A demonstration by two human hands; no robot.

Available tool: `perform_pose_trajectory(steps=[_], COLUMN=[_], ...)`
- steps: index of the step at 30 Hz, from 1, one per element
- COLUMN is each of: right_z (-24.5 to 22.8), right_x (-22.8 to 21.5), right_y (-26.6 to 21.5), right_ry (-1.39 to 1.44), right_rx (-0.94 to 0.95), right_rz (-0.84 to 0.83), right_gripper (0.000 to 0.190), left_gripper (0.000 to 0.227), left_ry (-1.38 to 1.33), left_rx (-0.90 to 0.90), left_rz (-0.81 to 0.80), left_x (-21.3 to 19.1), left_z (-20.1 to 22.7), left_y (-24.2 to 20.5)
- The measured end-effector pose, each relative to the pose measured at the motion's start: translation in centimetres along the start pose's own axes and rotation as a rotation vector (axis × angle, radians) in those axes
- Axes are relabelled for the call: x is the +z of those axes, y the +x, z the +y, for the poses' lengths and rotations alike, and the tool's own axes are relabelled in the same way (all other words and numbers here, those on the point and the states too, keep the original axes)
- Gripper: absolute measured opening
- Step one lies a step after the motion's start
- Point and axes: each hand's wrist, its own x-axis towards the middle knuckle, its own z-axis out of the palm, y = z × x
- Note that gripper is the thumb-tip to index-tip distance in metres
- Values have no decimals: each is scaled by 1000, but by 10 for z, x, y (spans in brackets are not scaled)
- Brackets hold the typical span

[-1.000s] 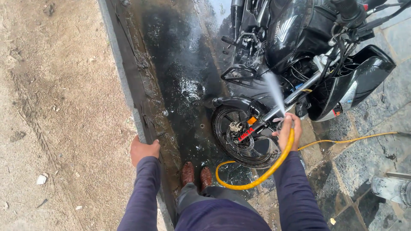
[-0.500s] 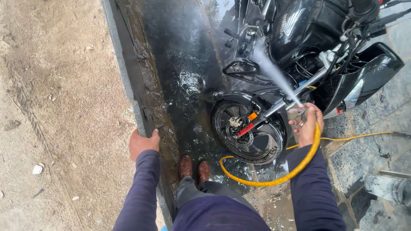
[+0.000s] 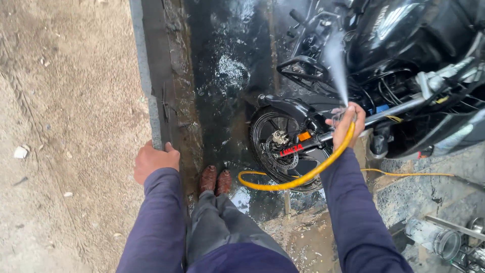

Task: Wash the motorcycle using a water hose.

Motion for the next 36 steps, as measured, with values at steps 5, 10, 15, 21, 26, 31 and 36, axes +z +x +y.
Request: perform_pose_trajectory(steps=[5,10,15,21,26,31,36], right_z=[52,73,62,76,86,65,62], right_x=[37,66,84,79,59,44,30], right_y=[69,113,121,122,111,91,91], right_ry=[36,72,-22,-34,17,0,-15], right_rx=[-82,-102,-49,-24,45,61,-21], right_rz=[23,102,170,135,125,85,72], right_gripper=[31,29,30,30,33,36,40], left_gripper=[37,37,41,41,42,36,35], left_ry=[75,135,141,170,169,114,129], left_rx=[-54,-26,-24,-49,-52,-76,-63], left_rz=[5,19,20,1,5,-58,-46], left_x=[0,4,13,14,7,-2,7], left_z=[2,-4,-11,-12,-6,-1,-6], left_y=[3,1,4,6,5,3,6])
